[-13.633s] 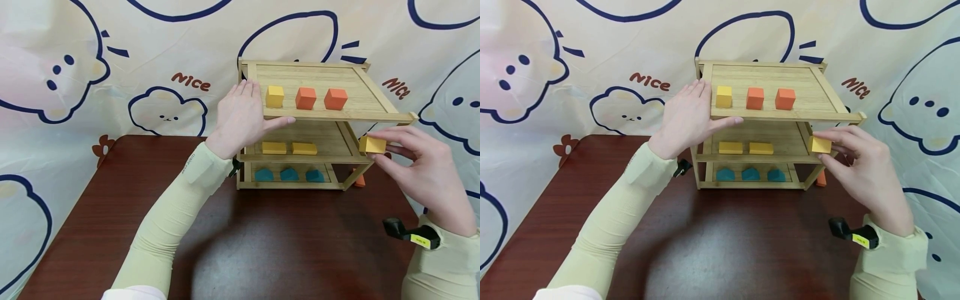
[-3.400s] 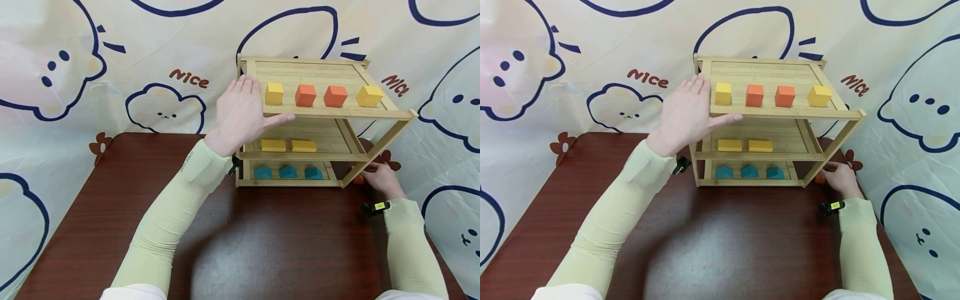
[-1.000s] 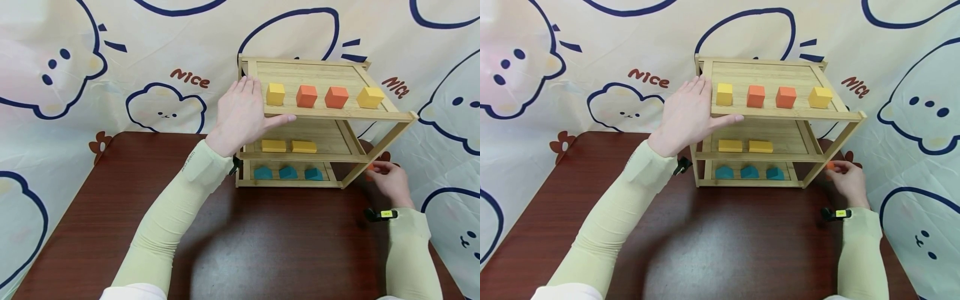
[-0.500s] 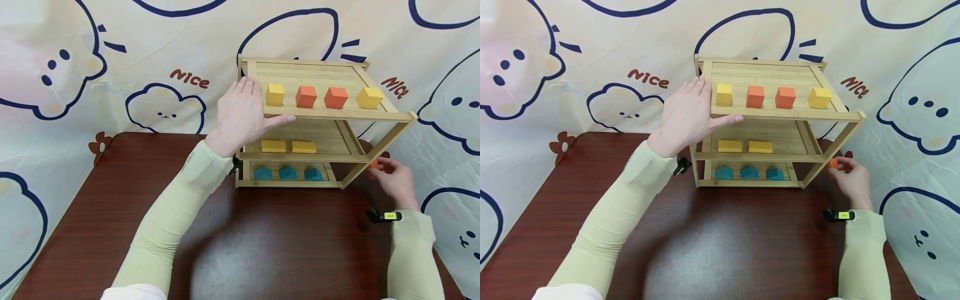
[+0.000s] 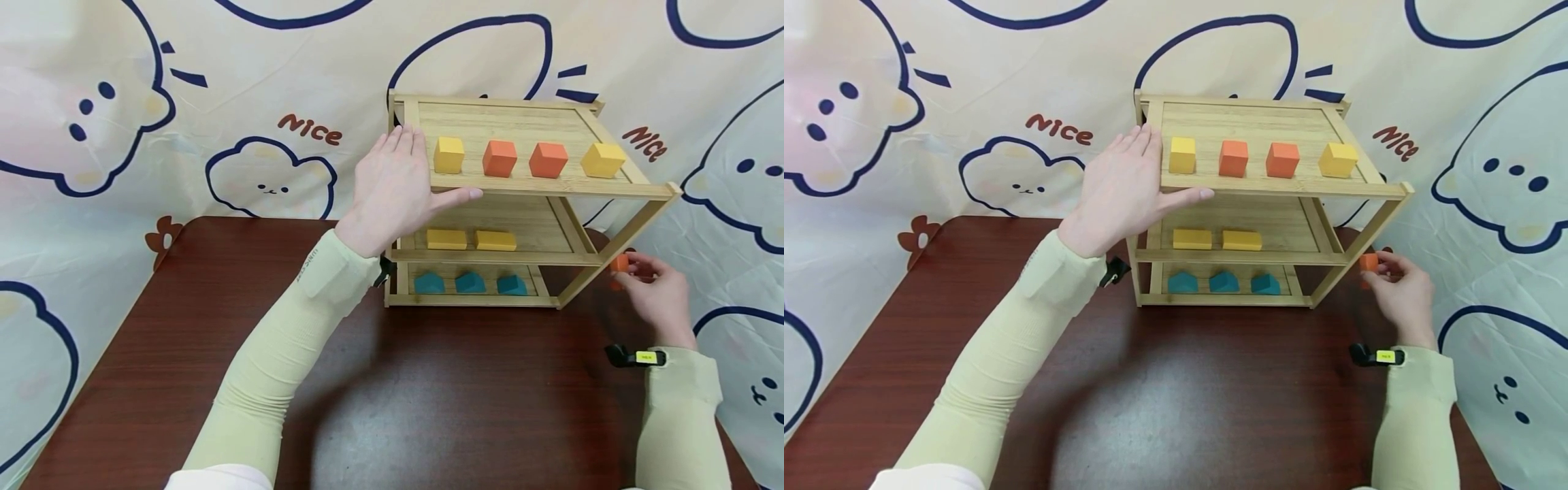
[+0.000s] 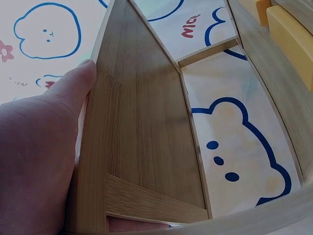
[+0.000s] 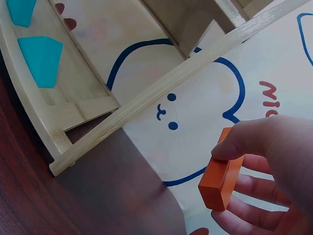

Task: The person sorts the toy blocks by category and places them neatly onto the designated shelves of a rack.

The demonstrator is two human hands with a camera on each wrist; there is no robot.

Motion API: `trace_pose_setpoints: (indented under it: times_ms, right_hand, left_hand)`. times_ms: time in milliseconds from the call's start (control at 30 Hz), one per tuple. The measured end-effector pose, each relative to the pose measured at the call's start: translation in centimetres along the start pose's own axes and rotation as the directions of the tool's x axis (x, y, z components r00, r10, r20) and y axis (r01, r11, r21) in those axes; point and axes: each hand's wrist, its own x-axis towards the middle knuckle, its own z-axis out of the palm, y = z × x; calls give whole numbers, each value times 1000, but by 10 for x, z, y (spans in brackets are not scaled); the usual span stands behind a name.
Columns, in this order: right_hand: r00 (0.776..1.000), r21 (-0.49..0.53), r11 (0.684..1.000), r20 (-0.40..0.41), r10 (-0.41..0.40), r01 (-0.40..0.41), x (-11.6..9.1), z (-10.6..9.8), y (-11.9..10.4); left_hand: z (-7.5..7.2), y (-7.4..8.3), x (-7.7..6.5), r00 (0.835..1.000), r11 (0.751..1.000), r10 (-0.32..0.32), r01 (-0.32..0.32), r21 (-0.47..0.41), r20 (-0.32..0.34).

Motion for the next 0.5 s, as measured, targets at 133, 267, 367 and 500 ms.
trace_pose_setpoints:
  times_ms: [133,267,367,500]
  right_hand:
    - [1000,10,1000,-22,12,-12,-1,-3,-2]
    - [999,35,999,-33,9,-8,-2,-7,-2]
    - [999,61,998,-35,6,-4,-3,-9,-3]
    - [999,104,994,-36,19,-15,-5,-12,-7]
  left_hand:
    - [0,0,0,1000,1000,1,-1,1,4]
    - [0,0,0,1000,1000,4,-4,3,-6]
    - [0,0,0,1000,1000,6,-6,5,-11]
    - [0,0,0,1000,1000,6,-6,5,-7]
